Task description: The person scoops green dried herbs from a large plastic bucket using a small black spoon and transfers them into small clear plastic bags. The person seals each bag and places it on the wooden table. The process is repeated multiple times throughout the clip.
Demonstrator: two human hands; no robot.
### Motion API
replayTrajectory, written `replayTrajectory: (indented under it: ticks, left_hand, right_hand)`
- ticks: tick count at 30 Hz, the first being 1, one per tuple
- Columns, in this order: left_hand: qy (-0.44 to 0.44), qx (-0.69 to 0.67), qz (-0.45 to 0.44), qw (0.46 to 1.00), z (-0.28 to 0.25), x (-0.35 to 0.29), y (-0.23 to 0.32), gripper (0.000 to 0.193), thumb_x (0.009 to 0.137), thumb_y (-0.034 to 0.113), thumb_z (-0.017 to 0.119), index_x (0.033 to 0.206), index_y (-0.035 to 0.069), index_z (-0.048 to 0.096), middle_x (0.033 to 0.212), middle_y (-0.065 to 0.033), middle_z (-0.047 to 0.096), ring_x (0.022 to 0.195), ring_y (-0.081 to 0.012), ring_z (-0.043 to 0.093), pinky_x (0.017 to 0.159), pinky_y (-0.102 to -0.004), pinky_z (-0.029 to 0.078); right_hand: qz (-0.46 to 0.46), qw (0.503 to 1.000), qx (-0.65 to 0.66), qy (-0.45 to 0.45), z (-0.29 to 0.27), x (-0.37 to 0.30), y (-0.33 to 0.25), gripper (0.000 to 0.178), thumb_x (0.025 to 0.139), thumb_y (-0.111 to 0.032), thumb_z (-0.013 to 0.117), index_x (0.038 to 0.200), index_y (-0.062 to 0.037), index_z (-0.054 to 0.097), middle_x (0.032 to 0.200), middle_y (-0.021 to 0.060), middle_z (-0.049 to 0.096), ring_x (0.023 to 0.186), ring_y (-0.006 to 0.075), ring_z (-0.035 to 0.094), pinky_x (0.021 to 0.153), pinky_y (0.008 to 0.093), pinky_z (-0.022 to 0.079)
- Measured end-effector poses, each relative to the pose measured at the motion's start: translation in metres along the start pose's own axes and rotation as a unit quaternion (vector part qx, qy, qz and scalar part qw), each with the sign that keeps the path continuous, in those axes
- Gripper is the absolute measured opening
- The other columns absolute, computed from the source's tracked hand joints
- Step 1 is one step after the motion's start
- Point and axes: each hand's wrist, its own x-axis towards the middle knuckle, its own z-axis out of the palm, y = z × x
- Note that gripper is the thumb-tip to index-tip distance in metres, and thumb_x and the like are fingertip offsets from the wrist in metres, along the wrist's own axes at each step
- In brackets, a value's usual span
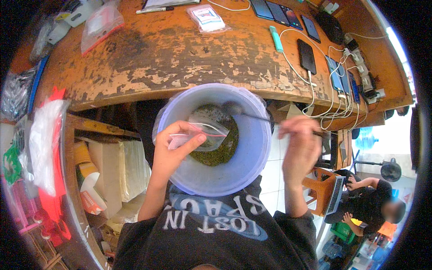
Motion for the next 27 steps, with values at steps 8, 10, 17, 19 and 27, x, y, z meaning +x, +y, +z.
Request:
replayTrajectory:
  ticks: [8,10,17,19,27]
  left_hand:
    - [-0.024,-0.025,0.000,0.999,0.006,-0.003,-0.003,0.012,0.077,0.008,0.069,0.086,0.003,0.062,0.083,-0.0016,0.063,0.074,-0.0057,0.055,0.060,-0.0186,0.043]
    - [-0.027,-0.020,0.033,0.999,0.008,-0.003,-0.003,0.013,0.078,0.008,0.068,0.088,0.002,0.062,0.083,-0.0021,0.063,0.073,-0.0058,0.055,0.057,-0.0181,0.043]
    - [0.010,0.006,0.037,0.999,0.009,-0.002,0.000,0.008,0.079,0.005,0.066,0.084,-0.001,0.064,0.081,-0.0075,0.063,0.075,-0.0100,0.057,0.067,-0.0219,0.045]
    - [0.015,0.025,0.101,0.994,0.009,0.000,-0.006,0.007,0.078,0.005,0.066,0.081,-0.001,0.064,0.081,-0.0087,0.063,0.074,-0.0118,0.057,0.066,-0.0229,0.045]
    - [0.027,0.073,0.186,0.979,0.015,-0.003,-0.009,0.006,0.077,0.003,0.066,0.079,-0.002,0.064,0.080,-0.0101,0.063,0.074,-0.0160,0.059,0.066,-0.0255,0.046]
  right_hand:
    - [0.108,0.972,-0.066,-0.196,0.035,-0.024,0.025,0.022,0.074,-0.008,0.070,0.093,0.0001,0.063,0.084,0.0087,0.060,0.075,0.0162,0.059,0.067,0.0267,0.048]
    - [0.124,0.975,-0.047,-0.180,0.038,-0.023,0.025,0.017,0.075,-0.006,0.069,0.089,0.0003,0.063,0.080,0.0085,0.060,0.074,0.0162,0.059,0.066,0.0266,0.048]
    - [0.112,0.975,-0.054,-0.186,0.032,-0.027,0.032,0.005,0.078,0.001,0.064,0.081,0.0024,0.060,0.083,0.0075,0.059,0.074,0.0126,0.055,0.065,0.0225,0.044]
    - [0.097,0.975,-0.062,-0.192,0.036,-0.026,0.034,0.007,0.076,-0.003,0.066,0.078,0.0007,0.061,0.080,0.0089,0.060,0.071,0.0156,0.057,0.063,0.0251,0.045]
    - [0.052,0.979,-0.050,-0.193,0.042,-0.026,0.037,0.009,0.071,-0.003,0.066,0.075,0.0003,0.060,0.077,0.0094,0.060,0.070,0.0202,0.059,0.063,0.0281,0.046]
